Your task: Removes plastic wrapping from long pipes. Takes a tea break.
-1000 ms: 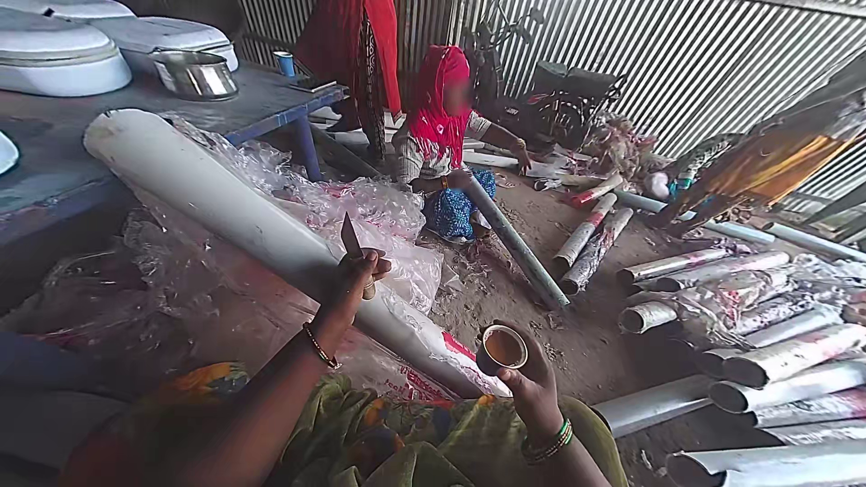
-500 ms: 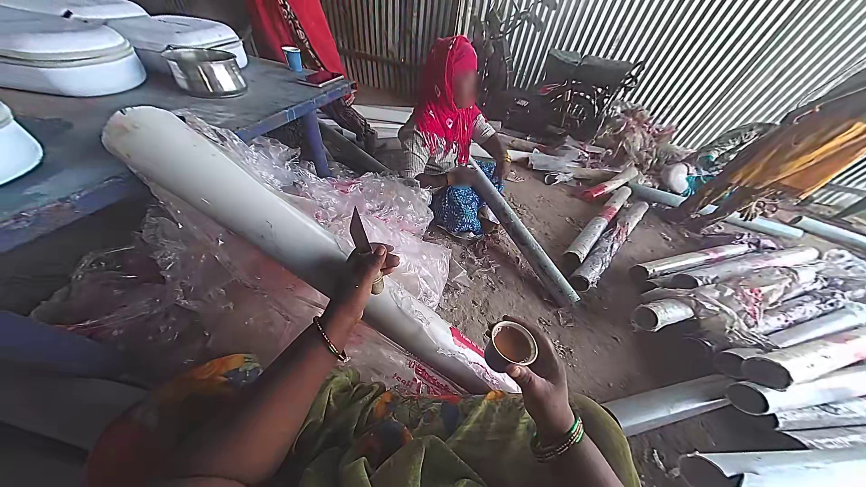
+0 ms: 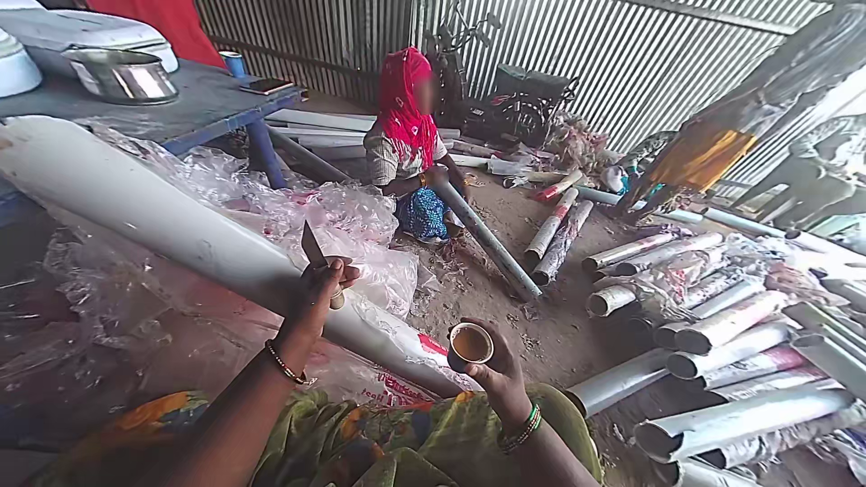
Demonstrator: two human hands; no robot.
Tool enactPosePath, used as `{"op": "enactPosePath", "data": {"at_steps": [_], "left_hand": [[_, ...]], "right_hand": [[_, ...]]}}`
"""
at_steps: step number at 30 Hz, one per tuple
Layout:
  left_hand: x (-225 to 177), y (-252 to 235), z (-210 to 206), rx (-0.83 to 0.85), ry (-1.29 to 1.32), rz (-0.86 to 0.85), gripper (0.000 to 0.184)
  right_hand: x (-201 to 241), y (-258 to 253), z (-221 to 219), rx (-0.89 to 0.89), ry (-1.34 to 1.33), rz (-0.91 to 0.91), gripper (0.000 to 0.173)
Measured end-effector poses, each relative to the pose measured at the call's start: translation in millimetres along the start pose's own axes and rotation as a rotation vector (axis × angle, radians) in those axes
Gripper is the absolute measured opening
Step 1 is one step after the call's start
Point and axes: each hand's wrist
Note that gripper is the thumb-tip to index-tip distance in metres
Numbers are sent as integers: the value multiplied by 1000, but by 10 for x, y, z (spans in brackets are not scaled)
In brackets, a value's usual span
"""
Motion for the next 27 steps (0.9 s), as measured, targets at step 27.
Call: {"op": "enactPosePath", "data": {"at_steps": [27], "left_hand": [[84, -13, 23, 11, -12, -52, 30]], "right_hand": [[90, 23, -12, -2, -11, 14, 67]]}}
Point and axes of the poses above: each hand's wrist, its own y-axis away from the middle knuckle, its own z-axis out of the back of the hand, x = y × z, and after that the axes turned 4 degrees about -z, right-handed
